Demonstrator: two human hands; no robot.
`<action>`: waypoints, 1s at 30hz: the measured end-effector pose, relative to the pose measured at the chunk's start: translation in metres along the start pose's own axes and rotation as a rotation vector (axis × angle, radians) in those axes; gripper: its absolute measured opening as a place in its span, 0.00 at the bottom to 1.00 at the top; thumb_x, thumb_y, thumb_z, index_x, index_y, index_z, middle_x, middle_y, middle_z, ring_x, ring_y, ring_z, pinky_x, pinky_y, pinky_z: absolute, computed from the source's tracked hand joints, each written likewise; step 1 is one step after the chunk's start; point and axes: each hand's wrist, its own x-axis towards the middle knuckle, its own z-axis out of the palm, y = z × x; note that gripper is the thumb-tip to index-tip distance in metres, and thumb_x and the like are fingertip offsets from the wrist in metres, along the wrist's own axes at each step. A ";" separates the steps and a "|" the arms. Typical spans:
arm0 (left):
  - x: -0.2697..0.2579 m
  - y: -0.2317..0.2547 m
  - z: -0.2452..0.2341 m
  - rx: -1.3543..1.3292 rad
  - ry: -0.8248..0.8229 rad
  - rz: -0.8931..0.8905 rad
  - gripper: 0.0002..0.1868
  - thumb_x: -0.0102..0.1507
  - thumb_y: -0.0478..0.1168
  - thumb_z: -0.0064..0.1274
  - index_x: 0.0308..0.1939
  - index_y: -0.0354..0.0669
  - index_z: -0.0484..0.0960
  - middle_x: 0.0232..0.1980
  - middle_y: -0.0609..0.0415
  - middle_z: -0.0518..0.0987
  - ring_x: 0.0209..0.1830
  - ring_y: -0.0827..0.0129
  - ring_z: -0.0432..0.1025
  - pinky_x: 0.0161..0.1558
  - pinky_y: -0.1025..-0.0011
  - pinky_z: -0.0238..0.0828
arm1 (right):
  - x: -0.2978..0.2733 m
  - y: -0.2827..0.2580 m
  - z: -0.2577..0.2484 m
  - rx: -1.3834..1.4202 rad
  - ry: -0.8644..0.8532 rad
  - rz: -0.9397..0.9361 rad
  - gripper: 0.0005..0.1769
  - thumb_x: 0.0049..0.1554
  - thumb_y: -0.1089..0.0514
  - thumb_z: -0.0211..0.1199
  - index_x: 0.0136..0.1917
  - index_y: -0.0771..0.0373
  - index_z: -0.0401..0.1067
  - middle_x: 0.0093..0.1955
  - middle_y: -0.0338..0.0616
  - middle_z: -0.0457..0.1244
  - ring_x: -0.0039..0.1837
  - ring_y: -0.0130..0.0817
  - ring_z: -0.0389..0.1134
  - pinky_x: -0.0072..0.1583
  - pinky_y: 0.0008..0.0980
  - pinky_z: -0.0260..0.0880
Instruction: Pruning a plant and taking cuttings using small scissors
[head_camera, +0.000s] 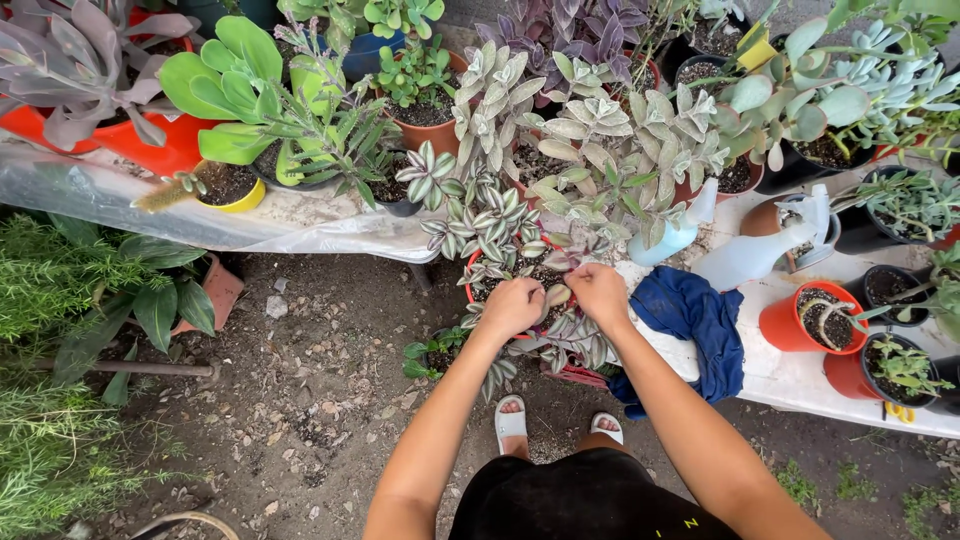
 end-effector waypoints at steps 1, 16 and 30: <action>-0.001 0.006 -0.006 -0.001 0.001 0.002 0.19 0.66 0.43 0.43 0.51 0.40 0.86 0.46 0.36 0.84 0.52 0.36 0.76 0.54 0.47 0.74 | 0.000 0.005 0.001 -0.001 0.002 -0.001 0.12 0.52 0.49 0.65 0.46 0.55 0.83 0.43 0.50 0.72 0.57 0.59 0.71 0.59 0.55 0.70; 0.085 -0.012 0.054 0.812 -0.260 0.047 0.18 0.60 0.42 0.46 0.49 0.48 0.88 0.41 0.45 0.86 0.46 0.51 0.81 0.42 0.54 0.77 | -0.006 0.046 0.022 0.068 0.302 -0.288 0.04 0.54 0.58 0.65 0.40 0.59 0.77 0.36 0.46 0.67 0.46 0.48 0.69 0.52 0.47 0.70; 0.067 -0.023 0.053 0.648 -0.274 -0.014 0.19 0.61 0.33 0.49 0.55 0.42 0.85 0.41 0.40 0.86 0.45 0.47 0.81 0.40 0.50 0.79 | -0.005 0.039 0.031 0.008 0.208 -0.235 0.06 0.58 0.53 0.60 0.46 0.55 0.75 0.42 0.47 0.71 0.51 0.52 0.73 0.54 0.50 0.72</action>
